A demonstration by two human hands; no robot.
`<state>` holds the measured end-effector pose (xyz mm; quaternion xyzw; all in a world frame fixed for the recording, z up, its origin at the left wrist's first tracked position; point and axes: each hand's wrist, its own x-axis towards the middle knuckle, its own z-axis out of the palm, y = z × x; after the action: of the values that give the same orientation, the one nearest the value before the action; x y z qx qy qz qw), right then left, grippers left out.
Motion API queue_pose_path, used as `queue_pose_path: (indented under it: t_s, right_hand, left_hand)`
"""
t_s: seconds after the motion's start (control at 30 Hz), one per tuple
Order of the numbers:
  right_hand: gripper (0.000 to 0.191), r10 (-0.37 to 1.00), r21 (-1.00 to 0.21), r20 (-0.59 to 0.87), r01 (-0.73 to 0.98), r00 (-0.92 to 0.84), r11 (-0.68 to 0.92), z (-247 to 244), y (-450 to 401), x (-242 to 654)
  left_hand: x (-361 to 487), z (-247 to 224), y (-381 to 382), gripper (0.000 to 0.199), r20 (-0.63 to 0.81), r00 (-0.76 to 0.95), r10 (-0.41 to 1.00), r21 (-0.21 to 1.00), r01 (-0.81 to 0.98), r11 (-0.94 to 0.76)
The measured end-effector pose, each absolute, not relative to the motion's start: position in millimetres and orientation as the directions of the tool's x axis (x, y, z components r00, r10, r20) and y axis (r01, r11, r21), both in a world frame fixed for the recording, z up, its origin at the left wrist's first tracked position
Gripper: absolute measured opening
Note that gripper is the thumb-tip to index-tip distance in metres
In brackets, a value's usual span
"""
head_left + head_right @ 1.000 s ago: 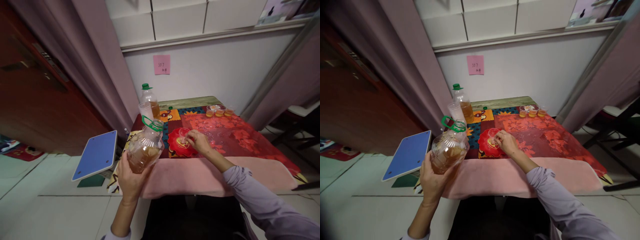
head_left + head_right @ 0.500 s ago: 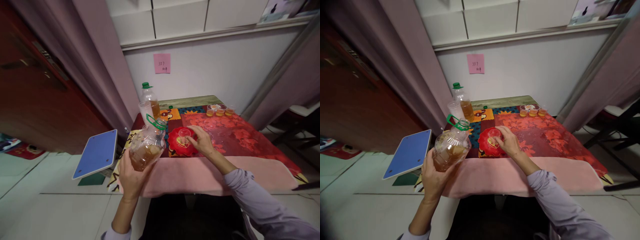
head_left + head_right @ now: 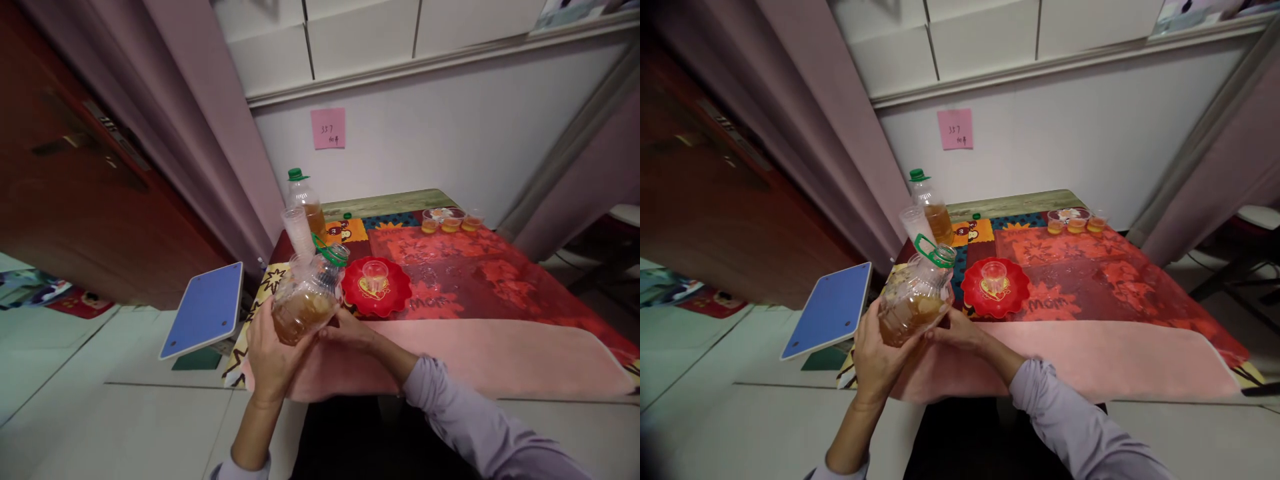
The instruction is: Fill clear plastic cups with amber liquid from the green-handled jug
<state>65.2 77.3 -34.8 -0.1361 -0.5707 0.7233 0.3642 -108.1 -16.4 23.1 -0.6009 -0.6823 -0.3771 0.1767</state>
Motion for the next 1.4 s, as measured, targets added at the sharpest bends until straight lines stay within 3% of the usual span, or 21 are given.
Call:
queue_pose_path:
  t_s: [0.13, 0.33, 0.47, 0.67, 1.0, 1.3, 1.4]
  right_hand:
    - [0.115, 0.645, -0.905, 0.215, -0.397, -0.734, -0.150, -38, 84, 57]
    - [0.101, 0.623, -0.855, 0.262, -0.476, -0.737, -0.204, -36, 83, 57]
    - [0.103, 0.656, -0.847, 0.267, -0.496, -0.706, -0.190, -26, 80, 62]
    - [0.099, 0.731, -0.804, 0.195, -0.534, -0.654, -0.263, -15, 67, 73]
    - [0.114, 0.741, -0.778, 0.199, -0.563, -0.642, -0.278, -12, 68, 64]
    - [0.102, 0.680, -0.721, 0.185, -0.568, -0.710, -0.397, -21, 62, 66]
    - [0.088, 0.706, -0.788, 0.176, -0.528, -0.686, -0.318, -22, 61, 66]
  left_hand:
    - [-109, 25, -15, 0.109, 0.667, -0.229, 0.709, 0.316, 0.949, 0.008]
    - [-110, 27, -13, 0.107, 0.671, -0.156, 0.725, 0.261, 0.965, -0.034]
    - [-106, 27, -9, 0.107, 0.679, -0.080, 0.730, 0.187, 0.980, -0.067]
    - [-101, 31, -3, 0.106, 0.615, -0.093, 0.783, 0.225, 0.973, -0.061]
    - [-101, 32, 3, 0.109, 0.561, -0.102, 0.821, 0.216, 0.976, -0.027]
    - [-96, 42, 3, 0.106, 0.503, -0.123, 0.855, 0.196, 0.980, 0.026]
    - [-91, 48, 4, 0.105, 0.479, -0.126, 0.869, 0.201, 0.979, 0.031]
